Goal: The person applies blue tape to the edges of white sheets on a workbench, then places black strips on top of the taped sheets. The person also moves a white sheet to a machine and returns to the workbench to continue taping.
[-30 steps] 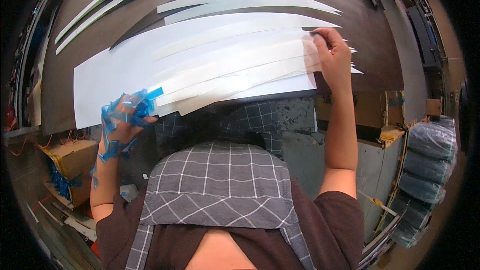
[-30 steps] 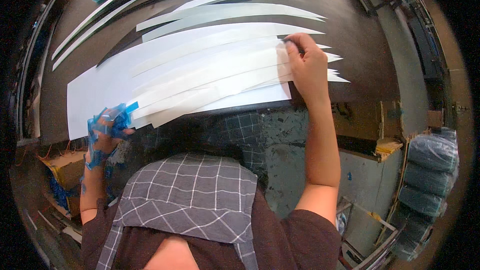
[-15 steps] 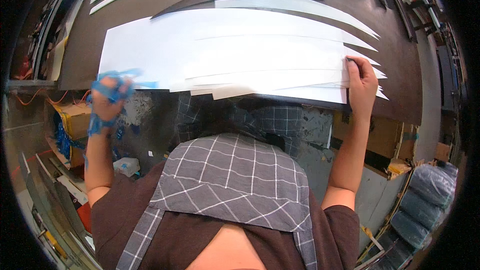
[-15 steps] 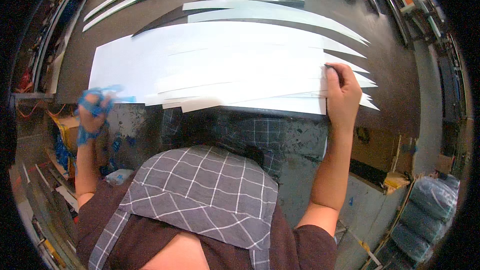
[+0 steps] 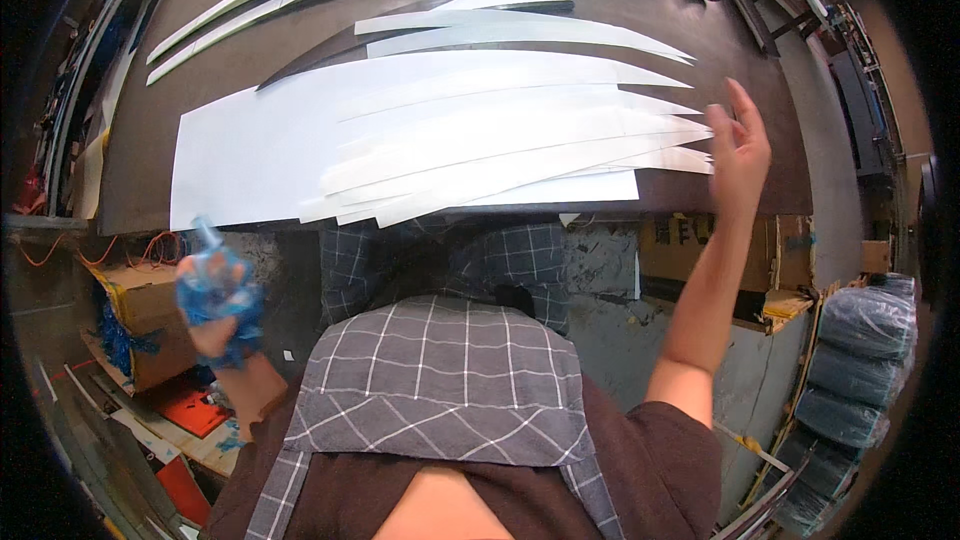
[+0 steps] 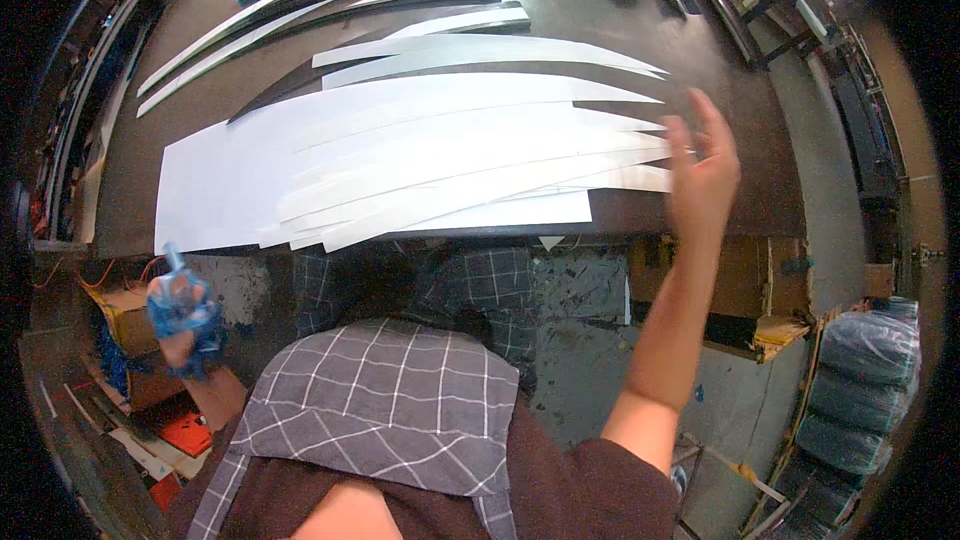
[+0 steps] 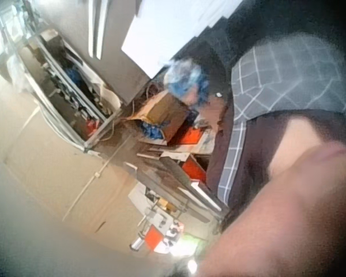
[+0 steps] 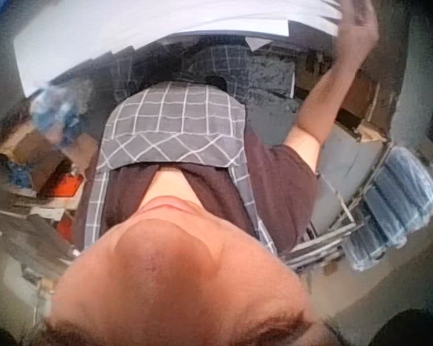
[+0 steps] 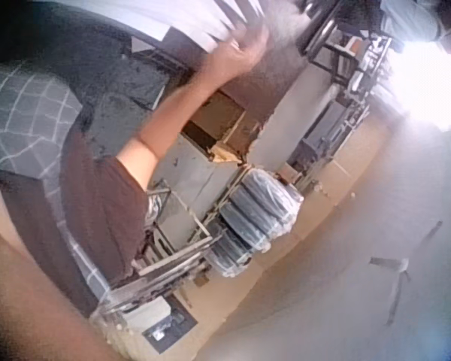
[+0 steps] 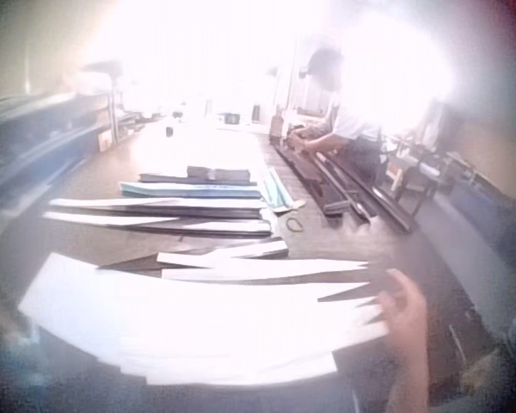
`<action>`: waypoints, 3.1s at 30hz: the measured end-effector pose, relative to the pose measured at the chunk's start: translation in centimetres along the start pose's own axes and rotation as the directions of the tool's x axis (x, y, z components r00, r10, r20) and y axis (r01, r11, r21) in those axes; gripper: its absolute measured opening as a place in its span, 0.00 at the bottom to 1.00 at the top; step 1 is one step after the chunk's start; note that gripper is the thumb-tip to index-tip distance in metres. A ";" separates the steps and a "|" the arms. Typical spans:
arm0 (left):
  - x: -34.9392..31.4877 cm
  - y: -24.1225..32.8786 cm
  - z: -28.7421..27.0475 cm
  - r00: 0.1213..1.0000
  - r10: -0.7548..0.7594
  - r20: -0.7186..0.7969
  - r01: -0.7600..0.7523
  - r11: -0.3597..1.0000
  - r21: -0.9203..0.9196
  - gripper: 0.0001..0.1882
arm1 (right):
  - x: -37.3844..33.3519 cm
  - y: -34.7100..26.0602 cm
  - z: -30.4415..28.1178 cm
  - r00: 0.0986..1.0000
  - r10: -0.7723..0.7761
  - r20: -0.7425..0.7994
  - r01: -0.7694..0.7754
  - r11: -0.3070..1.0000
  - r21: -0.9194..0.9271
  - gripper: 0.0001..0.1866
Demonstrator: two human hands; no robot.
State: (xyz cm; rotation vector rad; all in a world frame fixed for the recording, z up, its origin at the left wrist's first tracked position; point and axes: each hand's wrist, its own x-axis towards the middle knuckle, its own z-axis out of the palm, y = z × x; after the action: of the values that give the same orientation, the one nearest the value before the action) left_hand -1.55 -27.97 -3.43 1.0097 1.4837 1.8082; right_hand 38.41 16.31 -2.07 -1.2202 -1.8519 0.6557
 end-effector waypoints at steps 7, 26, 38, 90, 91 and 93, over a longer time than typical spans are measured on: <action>9.6 -0.2 17.6 0.686 0.457 0.566 -0.661 0.716 0.224 0.40 | -15.0 -14.4 13.2 0.751 -0.472 0.461 -0.245 0.450 0.859 0.53; 9.4 -5.1 21.5 0.933 0.142 0.332 -0.090 0.982 -0.167 0.39 | -14.4 -12.9 14.8 0.915 0.200 0.350 -0.360 0.016 0.933 0.07; 8.0 -3.1 20.8 0.963 -0.188 0.195 0.269 0.587 -0.763 0.38 | -14.0 -13.9 19.0 0.875 -0.465 -0.133 0.477 0.783 0.398 0.16; -1.7 -12.5 9.3 0.901 -0.401 -0.164 0.000 0.379 -0.925 0.34 | -26.9 -12.5 28.6 0.540 -0.798 0.268 0.505 0.562 0.655 0.11; -1.7 -12.4 10.4 0.892 -0.402 -0.207 0.005 0.466 -0.885 0.35 | -26.9 -12.3 28.3 0.515 -0.816 0.263 0.502 0.536 0.678 0.13; -2.5 -13.3 11.5 0.896 -0.382 -0.226 0.054 0.599 -0.799 0.35 | -26.5 -12.9 28.4 0.623 -0.682 0.383 0.287 0.654 0.700 0.08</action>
State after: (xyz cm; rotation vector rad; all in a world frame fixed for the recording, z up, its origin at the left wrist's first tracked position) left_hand 9.10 -21.10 -15.88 0.0162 0.7536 2.1993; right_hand 13.64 -12.91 -16.49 0.0158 -2.1355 1.2727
